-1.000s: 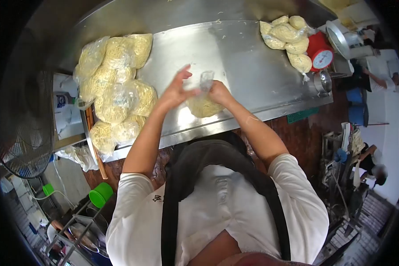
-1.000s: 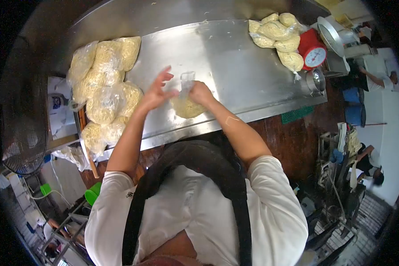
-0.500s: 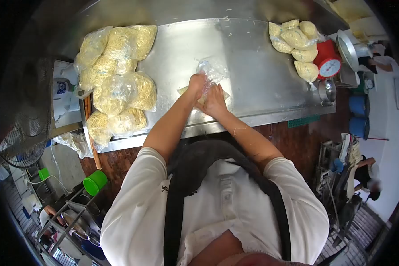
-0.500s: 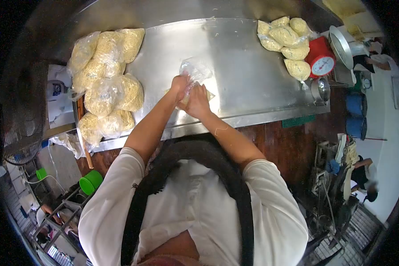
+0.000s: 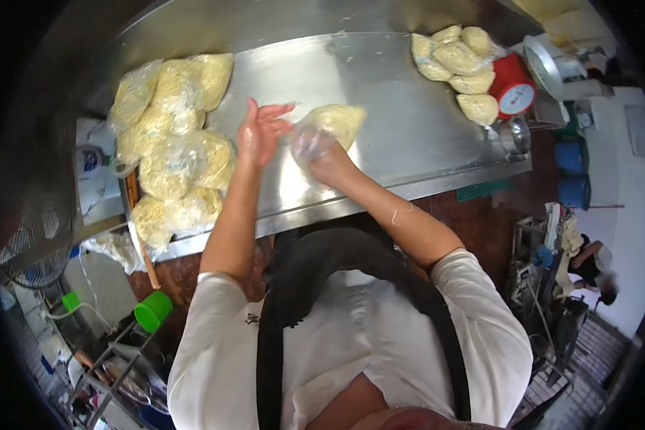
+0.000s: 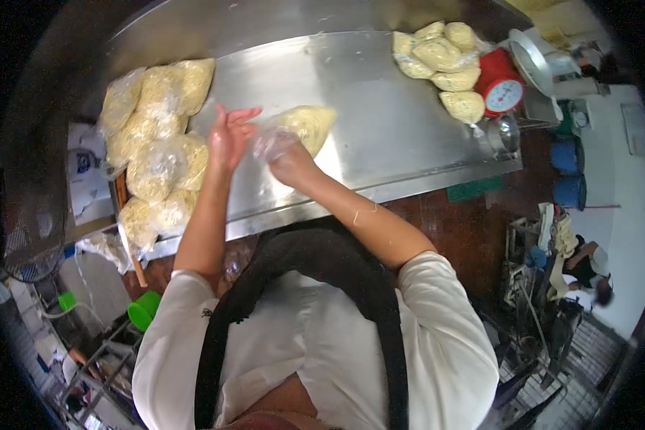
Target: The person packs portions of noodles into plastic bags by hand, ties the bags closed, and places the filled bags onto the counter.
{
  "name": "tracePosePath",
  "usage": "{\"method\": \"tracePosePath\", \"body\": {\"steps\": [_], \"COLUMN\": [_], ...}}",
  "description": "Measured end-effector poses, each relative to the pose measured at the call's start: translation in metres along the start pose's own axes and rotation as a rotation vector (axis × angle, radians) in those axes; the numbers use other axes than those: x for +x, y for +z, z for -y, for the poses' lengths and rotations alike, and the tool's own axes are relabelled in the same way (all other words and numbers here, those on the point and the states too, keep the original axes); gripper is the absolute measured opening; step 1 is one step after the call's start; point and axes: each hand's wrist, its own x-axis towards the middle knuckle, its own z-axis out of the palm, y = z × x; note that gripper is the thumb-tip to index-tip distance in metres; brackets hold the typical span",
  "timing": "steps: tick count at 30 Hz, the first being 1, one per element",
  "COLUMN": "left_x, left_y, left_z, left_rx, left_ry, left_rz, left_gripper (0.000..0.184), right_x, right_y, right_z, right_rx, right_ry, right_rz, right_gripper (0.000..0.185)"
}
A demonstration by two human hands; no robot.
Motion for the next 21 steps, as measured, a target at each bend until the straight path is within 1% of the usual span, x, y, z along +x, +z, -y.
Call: {"method": "tracePosePath", "body": {"steps": [2,3,4,5,6,7,8,10,11,12,14,16,17,19,20,21], "left_x": [-0.004,-0.025,-0.048,-0.049,-0.041,-0.037,-0.033,-0.035,-0.039,-0.042,-0.049,-0.048,-0.041,-0.023,-0.016,-0.015], "left_y": [-0.017,0.044,0.112,0.121,0.105,0.116,0.126,0.102,0.090,0.087,0.090,0.081,0.075,0.044,0.032,0.029], "left_z": [-0.005,-0.011,-0.011,0.007,0.024,0.030,0.036,0.064,0.077,0.082,0.065,0.069,0.071,0.096,0.103,0.101], "left_rx": [0.198,0.207,0.212,-0.059,-0.299,-0.368,-0.441,-0.128,0.035,0.597,1.185,1.420,1.538,1.593,1.619,1.611], "left_ry": [-0.112,-0.189,-0.266,-0.263,-0.402,-0.387,-0.365,-0.260,-0.212,-0.031,-0.007,0.211,0.332,0.333,0.341,0.277], "left_rz": [0.133,-0.061,-0.266,-0.279,-0.162,-0.222,-0.281,-0.188,-0.148,-0.106,-0.024,-0.015,-0.005,-0.014,-0.020,0.019], "left_gripper": [0.069,0.064,0.060,0.052,0.046,0.041,0.037,0.030,0.028,0.021,0.016,0.011,0.009,0.008,0.008,0.013], "right_x": [0.031,0.035,0.028,0.015,0.002,-0.009,-0.026,-0.061,-0.063,-0.060,-0.044,-0.032,-0.028,-0.039,-0.043,-0.046], "right_y": [-0.040,-0.051,-0.053,-0.054,-0.055,-0.060,-0.068,-0.077,-0.073,-0.068,-0.059,-0.052,-0.041,-0.004,0.004,0.011], "right_z": [0.039,0.051,0.048,0.042,0.037,0.036,0.022,-0.011,-0.015,-0.022,-0.044,-0.066,-0.085,-0.118,-0.119,-0.117], "right_rx": [-0.361,-0.536,-0.524,-0.504,-0.482,-0.418,-0.177,0.319,0.313,0.310,0.302,0.280,0.103,-0.234,-0.208,-0.182], "right_ry": [0.036,0.061,0.055,0.047,0.038,-0.099,0.078,0.434,0.521,0.608,0.779,0.950,0.708,0.230,0.258,0.282], "right_rz": [0.035,0.049,0.089,0.139,0.190,0.104,0.140,0.220,0.224,0.227,0.232,0.246,0.212,0.131,0.104,0.082], "right_gripper": [0.015,0.014,0.013,0.013,0.013,0.011,0.010,0.009,0.009,0.009,0.010,0.012,0.010,0.008,0.009,0.009]}}
